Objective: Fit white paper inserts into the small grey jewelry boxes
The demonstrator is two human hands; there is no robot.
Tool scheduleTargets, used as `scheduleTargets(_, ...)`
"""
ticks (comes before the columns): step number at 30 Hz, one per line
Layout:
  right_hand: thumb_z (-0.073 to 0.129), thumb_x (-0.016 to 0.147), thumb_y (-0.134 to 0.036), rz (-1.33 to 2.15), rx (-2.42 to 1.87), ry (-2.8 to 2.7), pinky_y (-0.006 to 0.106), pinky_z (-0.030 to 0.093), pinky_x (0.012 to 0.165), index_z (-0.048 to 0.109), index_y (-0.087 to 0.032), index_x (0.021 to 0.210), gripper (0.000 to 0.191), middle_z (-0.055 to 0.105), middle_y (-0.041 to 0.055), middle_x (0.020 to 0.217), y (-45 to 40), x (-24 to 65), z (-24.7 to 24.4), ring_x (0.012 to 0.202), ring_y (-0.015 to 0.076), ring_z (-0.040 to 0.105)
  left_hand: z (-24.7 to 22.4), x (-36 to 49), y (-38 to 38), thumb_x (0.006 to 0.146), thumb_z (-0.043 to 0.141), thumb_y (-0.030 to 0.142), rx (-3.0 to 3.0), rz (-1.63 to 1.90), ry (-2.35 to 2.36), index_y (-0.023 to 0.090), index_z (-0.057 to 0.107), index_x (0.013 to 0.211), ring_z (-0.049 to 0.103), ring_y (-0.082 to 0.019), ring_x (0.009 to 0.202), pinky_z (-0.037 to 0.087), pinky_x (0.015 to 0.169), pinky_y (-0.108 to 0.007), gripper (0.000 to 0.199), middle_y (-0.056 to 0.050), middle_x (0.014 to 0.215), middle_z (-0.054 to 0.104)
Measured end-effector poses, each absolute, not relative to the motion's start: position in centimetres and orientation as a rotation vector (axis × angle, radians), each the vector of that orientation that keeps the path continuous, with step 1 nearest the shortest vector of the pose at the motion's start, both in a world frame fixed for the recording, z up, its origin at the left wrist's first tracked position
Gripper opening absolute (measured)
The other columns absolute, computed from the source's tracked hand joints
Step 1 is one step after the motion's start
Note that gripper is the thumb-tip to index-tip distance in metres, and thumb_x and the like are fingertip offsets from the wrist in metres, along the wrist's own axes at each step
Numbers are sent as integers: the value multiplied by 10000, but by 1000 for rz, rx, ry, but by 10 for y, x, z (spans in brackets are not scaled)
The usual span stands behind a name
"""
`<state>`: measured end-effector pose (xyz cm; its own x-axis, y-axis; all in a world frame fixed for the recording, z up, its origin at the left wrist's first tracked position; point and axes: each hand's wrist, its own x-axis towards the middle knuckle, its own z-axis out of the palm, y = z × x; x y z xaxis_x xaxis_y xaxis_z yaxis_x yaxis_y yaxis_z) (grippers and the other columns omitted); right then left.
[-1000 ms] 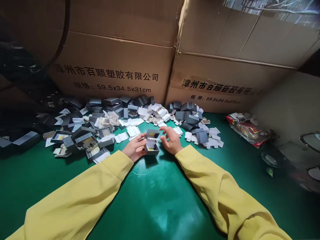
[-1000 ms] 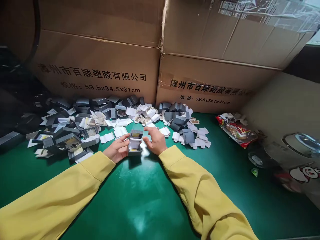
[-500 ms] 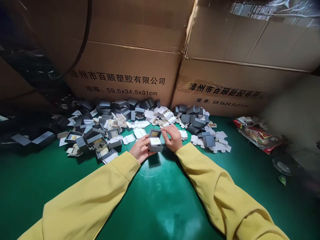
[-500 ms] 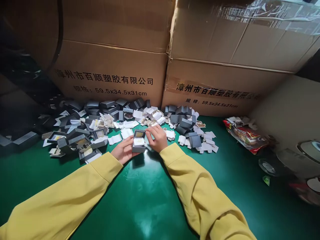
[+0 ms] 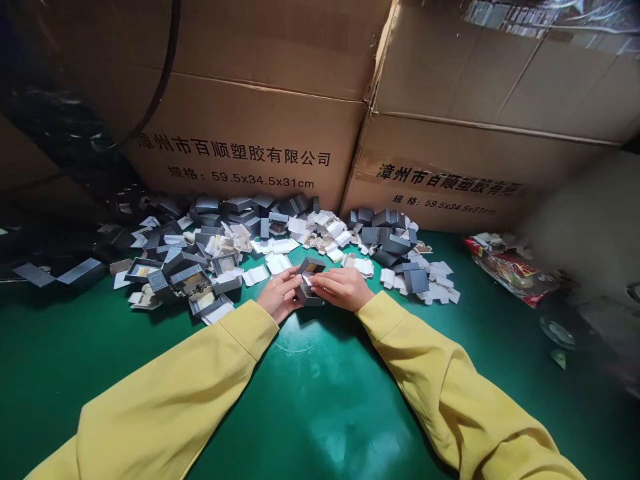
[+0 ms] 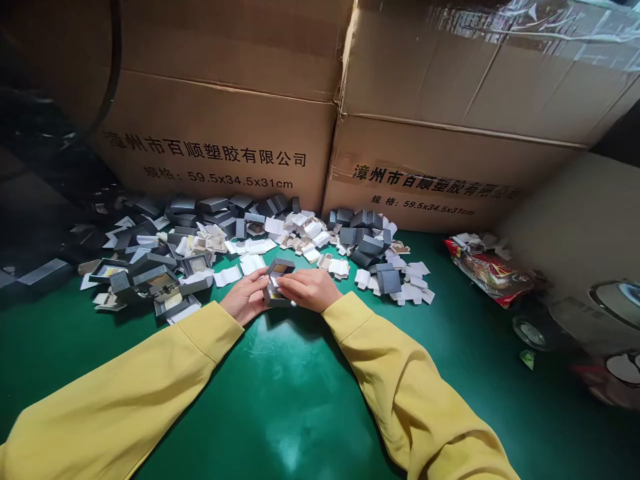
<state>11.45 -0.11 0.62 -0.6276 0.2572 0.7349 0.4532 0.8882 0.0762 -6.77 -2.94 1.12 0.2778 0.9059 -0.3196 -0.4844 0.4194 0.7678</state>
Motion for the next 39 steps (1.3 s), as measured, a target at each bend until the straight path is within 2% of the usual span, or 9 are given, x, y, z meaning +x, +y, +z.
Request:
scheduleTargets(4,492,850,-182,-295,-611,-2126,228,473,570,602,-172,935,139,684,42,763,-6,110,2,640,110,601,12,-67,-30,693,669,187,610,996,824,182,558,1058,610,-150,692,530,592,-309,382,-46,881,610)
scheduleTargets(9,436,866,-191,-104,-825,-1938,238,459,533,583,-197,877,147,622,20,658,-10,105,1,550,112,541,11,-67,-31,668,693,189,634,1033,802,188,576,1028,591,-138,712,523,572,-273,379,-30,888,588)
scheduleTargets(12,421,873,-186,-2,-812,-1913,244,485,595,599,-205,904,181,639,38,738,-13,102,2,649,124,579,10,-68,-31,659,705,198,659,1054,793,194,575,1041,588,-147,756,520,607,-274,404,-34,907,584)
scheduleTargets(16,373,858,-113,180,-825,-1822,254,509,664,610,-201,979,280,646,57,901,-21,98,2,787,131,605,12,-69,-30,656,717,238,765,1163,799,217,532,1101,579,-186,881,514,700,-313,482,-57,1051,568)
scheduleTargets(18,358,846,-92,227,-881,-1773,267,515,692,602,-204,1028,325,646,55,940,-26,98,2,813,135,606,13,-69,-30,642,731,246,826,1207,792,235,497,1137,568,-195,921,505,733,-317,547,-59,1095,550)
scheduleTargets(21,418,849,-123,209,-911,-1773,289,510,739,610,-209,1039,284,661,51,937,-31,99,2,836,148,598,13,-69,-29,614,753,256,878,1207,797,232,475,1156,563,-200,929,496,742,-314,609,-66,1092,549)
scheduleTargets(26,541,818,-152,72,-834,-1886,304,497,708,640,-216,1009,225,690,30,846,-33,105,-1,762,158,548,11,-68,-29,601,755,297,859,1224,827,210,510,1105,563,-189,868,497,724,-333,567,-58,1019,561)
scheduleTargets(32,573,807,-179,31,-822,-1942,303,476,643,669,-231,974,199,702,17,823,-33,106,-3,694,154,492,10,-67,-29,597,760,277,833,1201,813,193,533,1058,556,-161,830,500,735,-320,521,-45,973,554)
scheduleTargets(39,589,800,-187,86,-739,-1897,295,451,602,687,-218,902,145,692,10,712,-34,103,5,625,137,455,9,-66,-30,604,754,269,847,1183,796,191,536,1059,559,-183,854,493,753,-346,512,-49,984,564)
